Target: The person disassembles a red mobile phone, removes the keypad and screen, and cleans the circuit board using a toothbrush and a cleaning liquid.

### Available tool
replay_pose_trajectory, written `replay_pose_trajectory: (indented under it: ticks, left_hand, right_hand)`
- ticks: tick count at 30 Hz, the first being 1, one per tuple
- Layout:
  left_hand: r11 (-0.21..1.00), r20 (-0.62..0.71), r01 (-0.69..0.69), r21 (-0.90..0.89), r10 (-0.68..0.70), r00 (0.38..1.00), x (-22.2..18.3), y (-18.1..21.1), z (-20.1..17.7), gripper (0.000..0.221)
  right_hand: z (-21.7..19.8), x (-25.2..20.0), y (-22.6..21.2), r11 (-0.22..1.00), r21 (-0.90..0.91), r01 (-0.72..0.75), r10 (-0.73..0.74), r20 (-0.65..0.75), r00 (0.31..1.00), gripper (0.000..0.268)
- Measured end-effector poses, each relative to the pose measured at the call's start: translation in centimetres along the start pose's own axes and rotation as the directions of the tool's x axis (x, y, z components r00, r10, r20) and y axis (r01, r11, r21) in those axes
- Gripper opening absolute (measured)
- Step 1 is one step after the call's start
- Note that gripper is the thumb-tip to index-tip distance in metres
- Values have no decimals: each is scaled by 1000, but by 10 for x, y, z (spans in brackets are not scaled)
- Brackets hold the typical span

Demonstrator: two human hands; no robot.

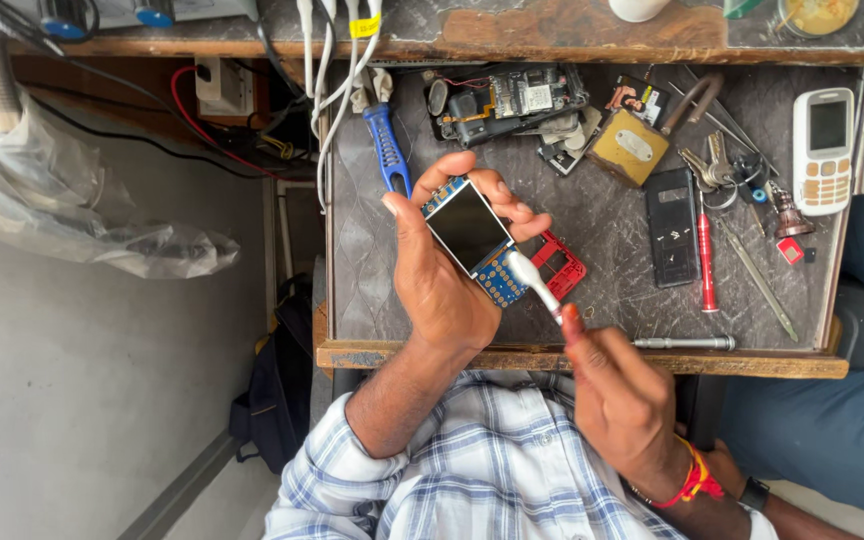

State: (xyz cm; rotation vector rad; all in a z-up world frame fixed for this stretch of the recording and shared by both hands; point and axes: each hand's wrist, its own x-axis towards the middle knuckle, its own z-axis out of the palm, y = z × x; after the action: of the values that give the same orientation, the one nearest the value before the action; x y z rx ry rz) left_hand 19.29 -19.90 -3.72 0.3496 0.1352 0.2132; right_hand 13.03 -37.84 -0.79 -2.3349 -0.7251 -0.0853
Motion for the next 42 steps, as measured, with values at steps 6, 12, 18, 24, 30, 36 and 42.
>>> replay_pose_trajectory:
  ticks: [6, 12, 18, 24, 30, 36, 42]
  left_hand:
    - [998, 43, 14, -56, -11, 999, 0, 3, 1, 64]
    - [996, 72, 19, -91, -12, 997, -2, 2, -1, 62]
    - [994, 81, 29, -102, -20, 996, -2, 5, 0, 62]
    - [990, 106, 47, -132, -33, 994, -4, 7, 1, 62]
    - [993, 86, 62, -103, -53, 995, -3, 7, 2, 64]
    - [992, 81, 51, -118, -41, 996, -1, 6, 0, 64]
    - [990, 86, 41, -132, -30, 996, 0, 6, -1, 64]
  right_hand:
    - [1, -1, -1, 999, -13, -31, 31, 20, 999, 50]
    - [-1, 3, -3, 1000, -17, 0, 0, 10, 1000, 49]
    - [0, 7, -6, 999, -7, 33, -33, 32, 999, 47]
    - [-1, 2, -5, 1000, 21, 16, -17, 73, 997, 49]
    - [-2, 4, -6, 998, 21, 53, -54, 36, 998, 50]
    - [-2, 6, -4, 1000, -11, 29, -28, 65, 997, 48]
    - [-3, 10, -3, 998, -47, 39, -36, 60, 998, 43]
